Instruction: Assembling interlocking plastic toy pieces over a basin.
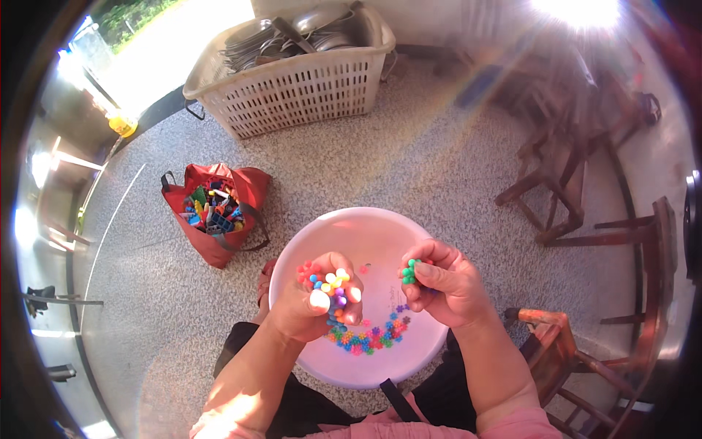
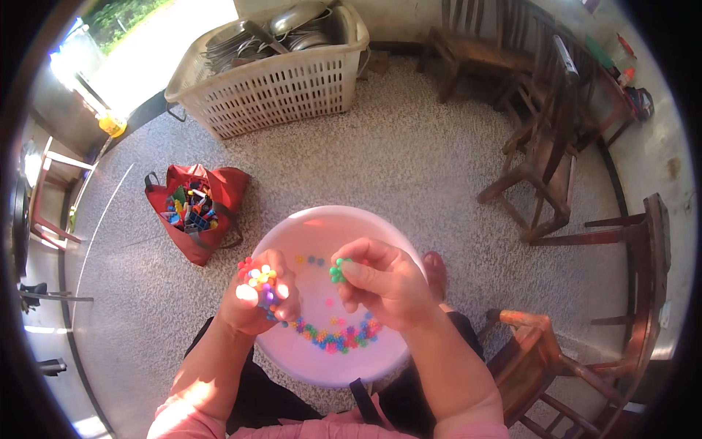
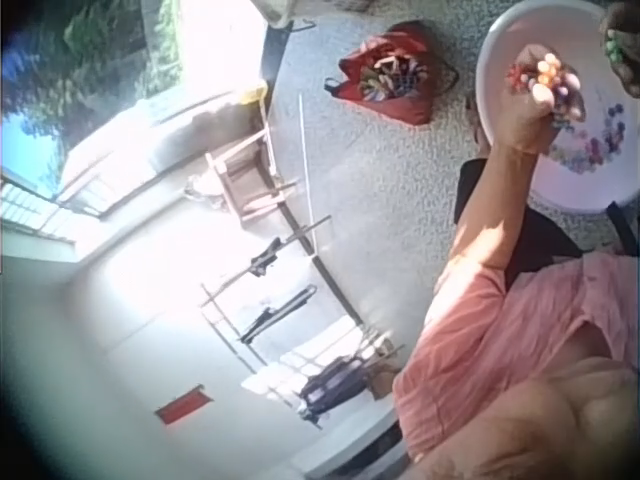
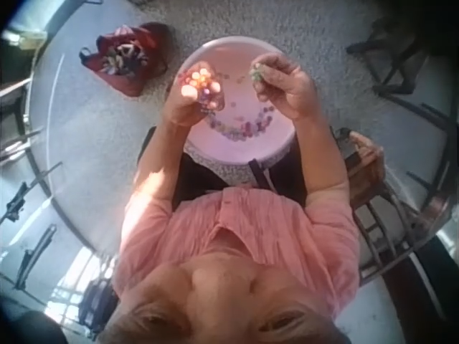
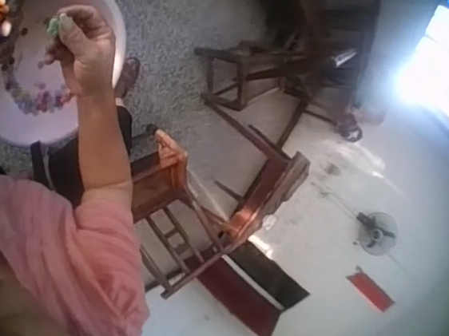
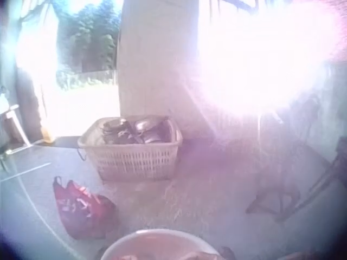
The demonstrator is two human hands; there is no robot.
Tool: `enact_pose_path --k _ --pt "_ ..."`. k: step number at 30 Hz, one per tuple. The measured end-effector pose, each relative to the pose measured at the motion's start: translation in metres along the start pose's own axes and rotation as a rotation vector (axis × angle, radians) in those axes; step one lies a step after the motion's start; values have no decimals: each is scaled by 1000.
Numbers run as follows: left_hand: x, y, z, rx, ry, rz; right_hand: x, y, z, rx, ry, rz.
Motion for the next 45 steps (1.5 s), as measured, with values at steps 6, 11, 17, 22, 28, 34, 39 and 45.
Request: enact_pose_path --k 6,11,17,22,28,34,39,45 --pt "9 -1 13 -106 -221 42 1 13 -7 22 91 -10" --pt "-1 4 0 -100 -558 21 5 19 -10 2 248 76" --pt "-11 7 -10 -55 -880 -79 5 23 -9 62 246 94" --pt "-18 8 -8 -62 -1006 -114 1 22 -10 12 242 29" --pt "-27 7 -23 35 -1175 -231 -4 20 -13 30 318 15" --pt "-27 8 -24 29 -1207 -207 -2 22 -15 -11 424 127" --pt "-23 10 -14 -50 -1041 -165 0 22 -20 -64 350 124" --pt "-25 14 -13 -57 -985 -175 2 25 -20 -21 445 181"
Point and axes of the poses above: each hand's wrist, its own y-axis away from the middle knuckle, its own z-axis out of the back of the hand, x = y × z, the point moved 9 cm from there along -y, towards the middle knuckle, and after that the axes turned 9 degrees about -z, right-handed, at the moved point
